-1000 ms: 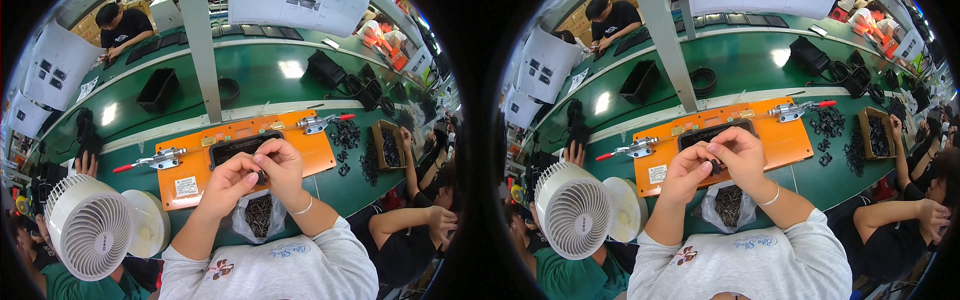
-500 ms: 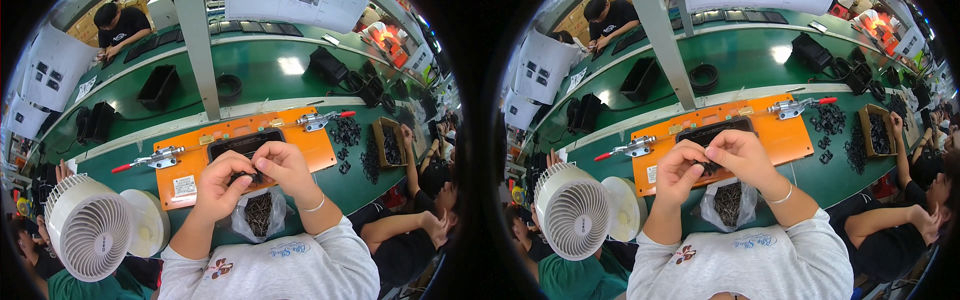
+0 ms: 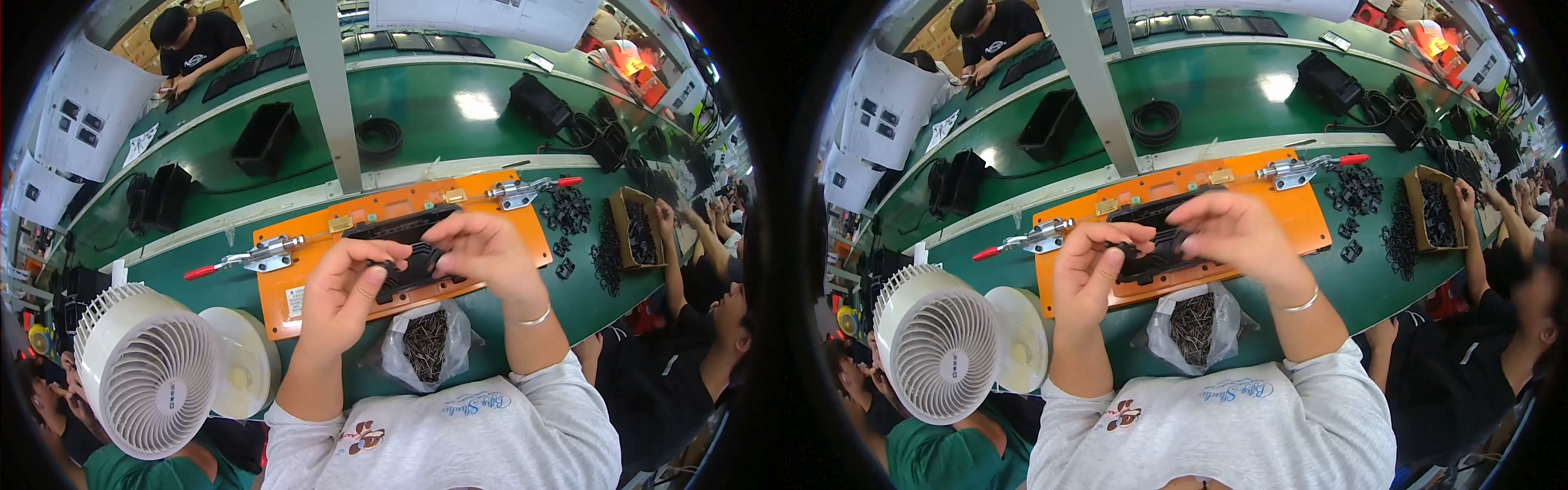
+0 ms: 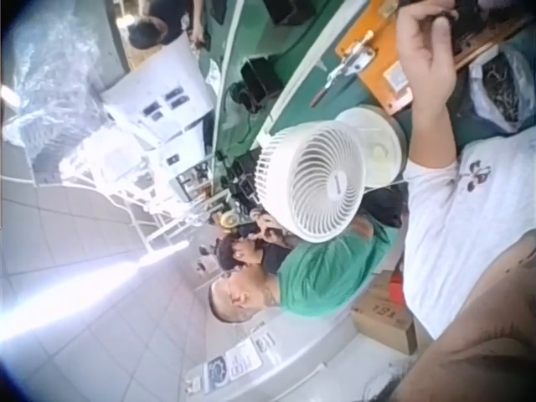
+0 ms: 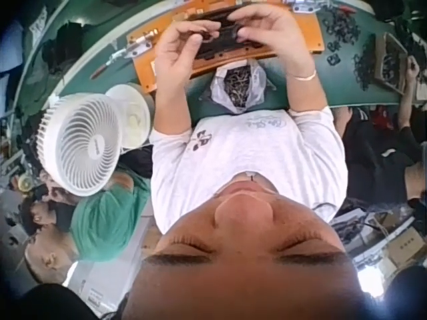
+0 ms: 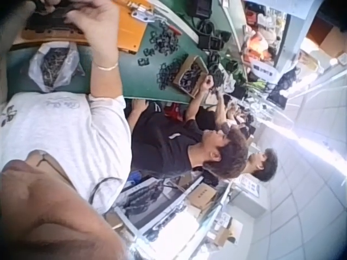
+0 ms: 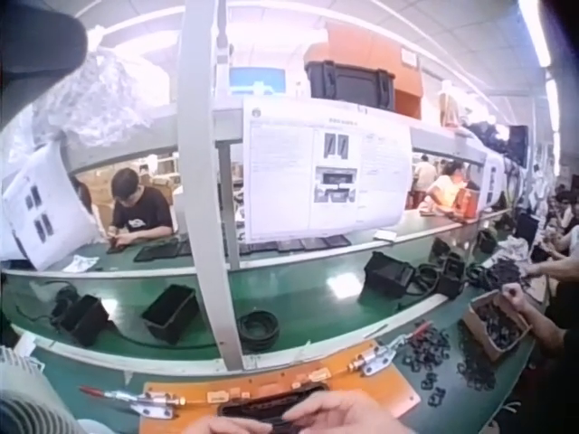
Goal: Assembling black plastic components using a mounting fixture on a conveyor belt in a workshop.
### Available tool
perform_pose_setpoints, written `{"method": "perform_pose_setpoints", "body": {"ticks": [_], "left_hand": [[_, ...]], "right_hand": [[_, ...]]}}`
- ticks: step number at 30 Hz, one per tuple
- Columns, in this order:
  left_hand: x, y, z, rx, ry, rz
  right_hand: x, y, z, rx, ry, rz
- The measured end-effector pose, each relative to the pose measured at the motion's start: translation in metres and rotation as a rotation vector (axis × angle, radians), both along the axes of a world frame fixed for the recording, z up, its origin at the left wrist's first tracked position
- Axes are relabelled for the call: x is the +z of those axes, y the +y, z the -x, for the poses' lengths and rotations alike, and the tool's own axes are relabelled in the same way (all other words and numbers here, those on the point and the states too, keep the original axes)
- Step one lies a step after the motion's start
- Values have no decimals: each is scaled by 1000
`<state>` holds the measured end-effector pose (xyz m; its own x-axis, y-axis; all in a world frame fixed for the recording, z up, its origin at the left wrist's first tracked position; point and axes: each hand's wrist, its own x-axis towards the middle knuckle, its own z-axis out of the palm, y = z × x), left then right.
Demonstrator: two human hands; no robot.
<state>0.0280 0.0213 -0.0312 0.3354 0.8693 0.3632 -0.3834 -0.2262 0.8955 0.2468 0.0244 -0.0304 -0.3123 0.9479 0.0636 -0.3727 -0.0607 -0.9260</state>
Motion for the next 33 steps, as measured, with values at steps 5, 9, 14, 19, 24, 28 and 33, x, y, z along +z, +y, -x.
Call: {"method": "perform_pose_setpoints", "body": {"ticks": [5,9,14,19,24,28,33], "left_hand": [[-3,9,14,2,-68,26],[-4,16,26,46,25,7],[-1,18,35,248,224,-24],[2,22,33,374,271,-35],[-8,32,33,329,190,49],[-16,46,28,399,302,36],[-12,75,27,386,697,-187]], "right_hand": [[4,46,-32,-418,-615,-321],[-5,70,-35,-267,-871,-341],[-11,85,-25,-209,-946,-313],[-11,91,-21,-188,-1073,-328],[-20,100,-28,-234,-1185,-407],[-33,96,-38,-313,-1240,-473],[-33,86,-32,-246,-1139,-420]]}}
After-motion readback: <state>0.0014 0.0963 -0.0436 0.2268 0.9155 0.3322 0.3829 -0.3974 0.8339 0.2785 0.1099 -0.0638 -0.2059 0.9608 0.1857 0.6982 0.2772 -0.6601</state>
